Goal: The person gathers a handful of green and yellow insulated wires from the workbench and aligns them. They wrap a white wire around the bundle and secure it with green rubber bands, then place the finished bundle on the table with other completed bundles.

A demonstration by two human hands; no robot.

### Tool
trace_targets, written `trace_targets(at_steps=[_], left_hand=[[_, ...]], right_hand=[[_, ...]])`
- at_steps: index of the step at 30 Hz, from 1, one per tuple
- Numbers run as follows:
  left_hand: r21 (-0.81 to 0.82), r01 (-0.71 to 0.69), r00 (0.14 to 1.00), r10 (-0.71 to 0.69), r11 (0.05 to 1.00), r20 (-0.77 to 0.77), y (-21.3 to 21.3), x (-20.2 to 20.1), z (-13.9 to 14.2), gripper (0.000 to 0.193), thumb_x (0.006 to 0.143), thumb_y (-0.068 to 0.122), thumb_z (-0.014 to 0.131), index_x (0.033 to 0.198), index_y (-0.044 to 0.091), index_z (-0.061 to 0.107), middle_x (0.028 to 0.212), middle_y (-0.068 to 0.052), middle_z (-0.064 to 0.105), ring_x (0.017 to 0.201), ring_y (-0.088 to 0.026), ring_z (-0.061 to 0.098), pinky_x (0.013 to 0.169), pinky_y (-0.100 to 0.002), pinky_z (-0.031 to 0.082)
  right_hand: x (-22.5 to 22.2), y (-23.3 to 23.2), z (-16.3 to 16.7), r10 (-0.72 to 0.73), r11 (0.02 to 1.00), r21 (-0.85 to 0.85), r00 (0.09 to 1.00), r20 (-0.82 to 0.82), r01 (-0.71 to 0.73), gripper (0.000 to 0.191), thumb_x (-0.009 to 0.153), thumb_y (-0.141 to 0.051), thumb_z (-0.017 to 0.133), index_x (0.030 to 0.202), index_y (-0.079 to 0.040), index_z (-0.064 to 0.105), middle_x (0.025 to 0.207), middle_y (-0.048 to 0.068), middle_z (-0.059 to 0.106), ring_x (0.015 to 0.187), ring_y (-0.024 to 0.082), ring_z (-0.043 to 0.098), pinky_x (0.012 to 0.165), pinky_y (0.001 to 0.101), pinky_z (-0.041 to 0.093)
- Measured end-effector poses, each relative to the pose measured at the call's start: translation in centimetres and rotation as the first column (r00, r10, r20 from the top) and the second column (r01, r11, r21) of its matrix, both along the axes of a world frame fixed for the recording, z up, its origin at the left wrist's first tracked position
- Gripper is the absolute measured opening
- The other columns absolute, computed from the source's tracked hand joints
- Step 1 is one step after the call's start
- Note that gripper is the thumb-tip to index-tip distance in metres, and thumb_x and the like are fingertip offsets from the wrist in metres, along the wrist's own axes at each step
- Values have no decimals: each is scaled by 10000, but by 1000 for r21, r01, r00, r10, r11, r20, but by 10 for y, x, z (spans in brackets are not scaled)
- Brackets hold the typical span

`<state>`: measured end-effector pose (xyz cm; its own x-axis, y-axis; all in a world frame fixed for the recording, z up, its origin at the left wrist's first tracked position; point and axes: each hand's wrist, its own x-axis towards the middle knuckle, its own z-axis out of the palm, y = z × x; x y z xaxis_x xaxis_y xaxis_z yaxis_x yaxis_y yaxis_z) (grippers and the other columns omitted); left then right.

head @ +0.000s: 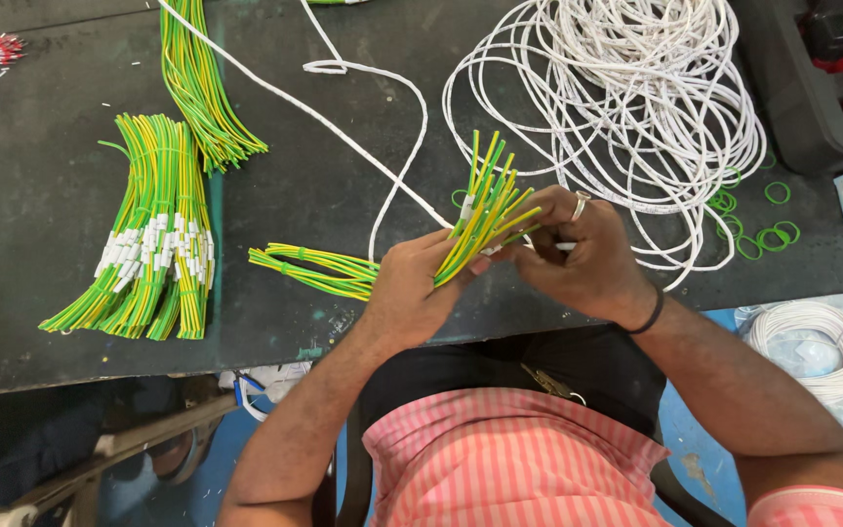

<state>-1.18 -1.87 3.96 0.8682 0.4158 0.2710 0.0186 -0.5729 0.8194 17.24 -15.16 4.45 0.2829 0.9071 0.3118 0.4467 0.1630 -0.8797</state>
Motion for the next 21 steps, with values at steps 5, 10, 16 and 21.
trace_targets(at_steps=[5,10,16,21], left_hand=[[-17,-6,999,7,1000,50,0,-1,1,241,992,178,665,1216,103,708,1062,-106,747,948,-302,760,774,-369,570],[-16,13,986,-10,1000,168,1,-1,-3,213,1026,159,640,1221,107,709,1130,-98,745,1001,-276,767,832,-361,585],[20,34,995,-36,999,88,2,-3,-18,236,1029,261,640,1162,83,721,1075,-102,734,923,-265,747,782,-352,567],[-543,177,956,-12,821,293,4,-3,-33,487,1037,435,571,1196,-11,680,1192,-97,742,726,-127,633,636,-283,478]], right_hand=[[6,-7,-9,-84,978,200,992,95,64,342,865,-49,836,1149,-53,645,970,1,665,556,-24,401,495,186,314],[15,-5,-18,-129,961,244,991,-33,133,162,946,-81,812,1012,-63,665,1134,102,696,756,68,568,642,203,427],[-6,8,-32,46,994,112,835,-548,19,189,1019,-100,693,1141,26,622,1010,99,749,900,132,722,805,261,599],[-5,7,-30,-76,994,31,874,-479,103,118,1029,-85,692,1077,12,643,870,62,700,754,76,616,666,222,478]])
